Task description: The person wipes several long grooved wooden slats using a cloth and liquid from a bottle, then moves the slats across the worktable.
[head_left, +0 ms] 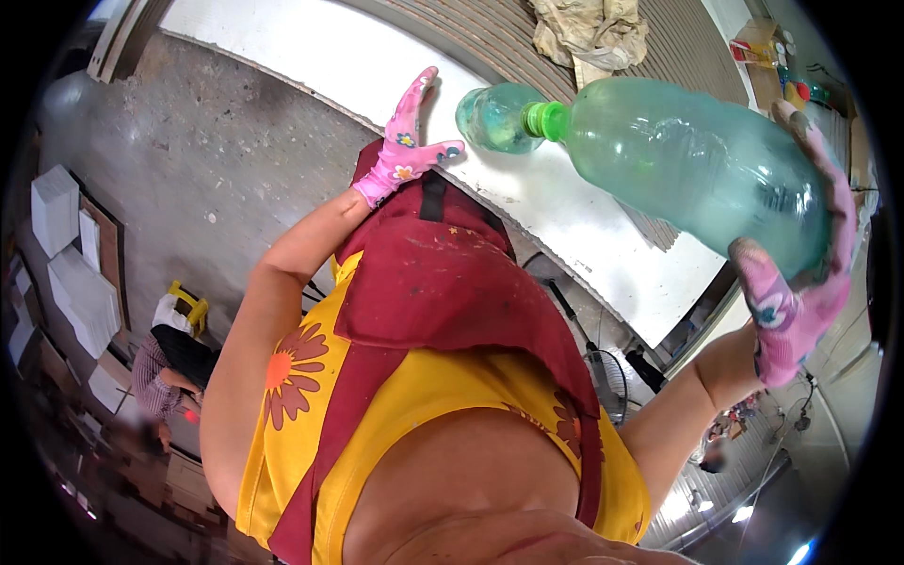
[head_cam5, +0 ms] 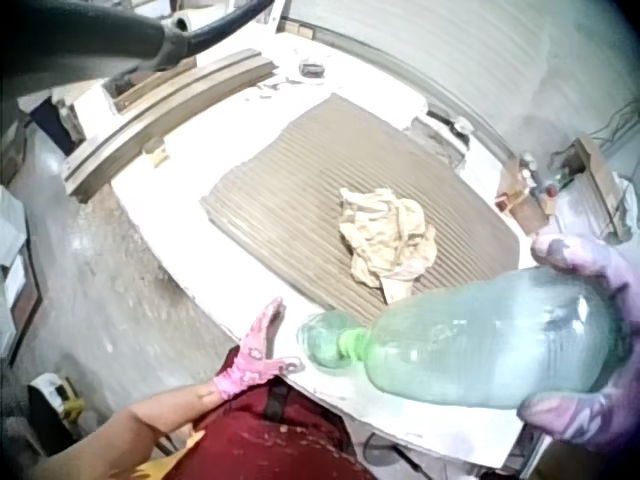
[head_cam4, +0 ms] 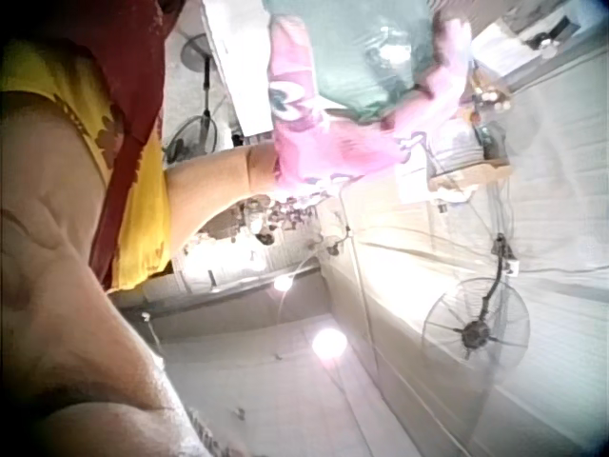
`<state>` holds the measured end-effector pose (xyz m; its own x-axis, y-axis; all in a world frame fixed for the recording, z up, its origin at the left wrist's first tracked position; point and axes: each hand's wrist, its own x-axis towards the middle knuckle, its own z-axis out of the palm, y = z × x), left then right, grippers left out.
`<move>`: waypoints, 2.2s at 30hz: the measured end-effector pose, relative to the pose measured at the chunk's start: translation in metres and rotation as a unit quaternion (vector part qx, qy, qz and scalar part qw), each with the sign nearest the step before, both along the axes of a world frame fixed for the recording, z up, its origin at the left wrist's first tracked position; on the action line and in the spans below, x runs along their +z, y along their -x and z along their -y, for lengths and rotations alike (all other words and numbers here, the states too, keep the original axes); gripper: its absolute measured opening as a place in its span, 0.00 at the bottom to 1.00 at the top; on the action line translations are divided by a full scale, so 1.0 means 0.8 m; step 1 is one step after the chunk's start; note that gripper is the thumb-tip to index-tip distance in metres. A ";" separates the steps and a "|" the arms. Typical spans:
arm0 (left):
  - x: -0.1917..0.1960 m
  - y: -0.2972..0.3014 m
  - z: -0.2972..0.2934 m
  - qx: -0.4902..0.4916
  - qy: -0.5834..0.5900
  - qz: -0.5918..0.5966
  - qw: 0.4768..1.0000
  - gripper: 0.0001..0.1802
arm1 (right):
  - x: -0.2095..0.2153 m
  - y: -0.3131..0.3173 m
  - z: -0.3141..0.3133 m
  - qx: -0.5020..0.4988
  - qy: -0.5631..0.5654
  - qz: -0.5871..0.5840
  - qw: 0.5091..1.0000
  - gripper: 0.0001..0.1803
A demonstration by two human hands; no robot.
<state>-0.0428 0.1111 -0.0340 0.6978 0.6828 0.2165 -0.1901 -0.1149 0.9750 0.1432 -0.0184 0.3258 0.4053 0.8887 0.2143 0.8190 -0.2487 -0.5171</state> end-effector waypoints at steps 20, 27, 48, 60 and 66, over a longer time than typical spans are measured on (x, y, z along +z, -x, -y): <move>0.142 -0.099 0.125 -0.388 0.151 -0.011 0.909 0.58 | -0.373 0.075 0.215 -0.239 -0.150 -0.487 0.827 0.26; 0.134 -0.129 0.154 -0.309 0.249 -0.004 0.918 0.57 | -0.357 0.050 0.216 -0.274 -0.254 -0.647 0.664 0.20; 0.072 -0.131 0.130 -0.260 0.019 0.005 0.965 0.52 | -0.318 -0.118 0.174 -0.289 0.113 -0.019 0.951 0.19; 0.072 -0.125 0.126 -0.298 0.012 0.013 0.954 0.55 | -0.218 -0.019 0.202 -0.190 -0.164 -0.199 0.947 0.20; 0.076 -0.137 0.129 -0.314 -0.047 0.033 0.948 0.56 | -0.161 -0.007 0.178 -0.115 -0.079 -0.066 0.988 0.20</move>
<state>0.0667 0.0078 0.0267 0.9431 0.1117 0.3131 -0.3100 -0.0452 0.9497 0.1484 -0.1607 0.1971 0.6267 0.7291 0.2750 0.6725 -0.3278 -0.6636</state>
